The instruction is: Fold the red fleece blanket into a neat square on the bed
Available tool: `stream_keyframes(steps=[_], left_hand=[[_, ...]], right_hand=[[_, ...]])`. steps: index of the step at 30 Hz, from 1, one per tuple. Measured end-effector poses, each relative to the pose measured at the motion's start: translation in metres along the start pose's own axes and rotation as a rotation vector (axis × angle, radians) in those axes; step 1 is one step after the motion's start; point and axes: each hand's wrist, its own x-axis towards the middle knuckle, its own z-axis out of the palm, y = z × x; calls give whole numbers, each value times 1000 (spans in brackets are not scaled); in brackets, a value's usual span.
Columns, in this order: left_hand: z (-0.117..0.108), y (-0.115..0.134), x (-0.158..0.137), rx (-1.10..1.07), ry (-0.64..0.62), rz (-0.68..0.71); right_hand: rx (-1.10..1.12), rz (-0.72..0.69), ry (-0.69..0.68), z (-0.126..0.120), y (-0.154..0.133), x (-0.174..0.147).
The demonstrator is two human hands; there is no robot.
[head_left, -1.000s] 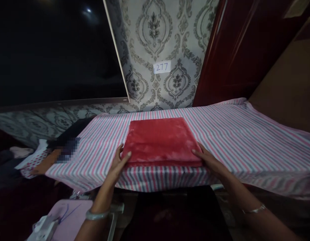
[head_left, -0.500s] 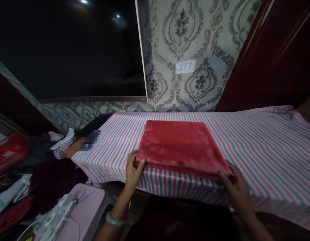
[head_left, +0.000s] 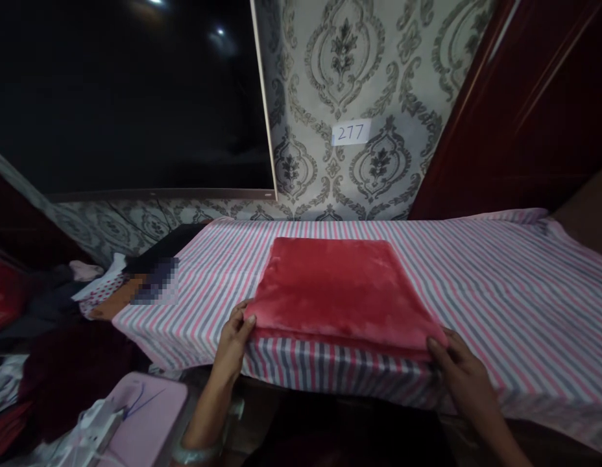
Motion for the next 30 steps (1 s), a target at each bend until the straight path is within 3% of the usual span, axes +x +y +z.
stream_keyframes(steps=[3, 9, 13, 17, 20, 24, 27, 30], left_hand=[[-3, 2, 1, 71, 5, -16], [-7, -1, 14, -55, -49, -168], [-9, 1, 37, 53, 18, -194], [4, 27, 60, 103, -23, -242], [18, 50, 78, 66, -162, -417], [37, 67, 113, 28, -283, -557], [53, 77, 140, 13, -306, -501], [73, 89, 166, 141, -272, -464]], right_hand=[[-14, -33, -33, 1, -1, 0], [-29, -128, -139, 0, -17, 10], [-88, -150, -129, -2, -32, 35], [102, 23, -390, 3, -46, 69], [309, 197, -540, 11, -51, 97], [481, 341, -482, 25, -56, 139], [510, 364, -409, 40, -61, 169], [483, 379, -366, 57, -67, 194]])
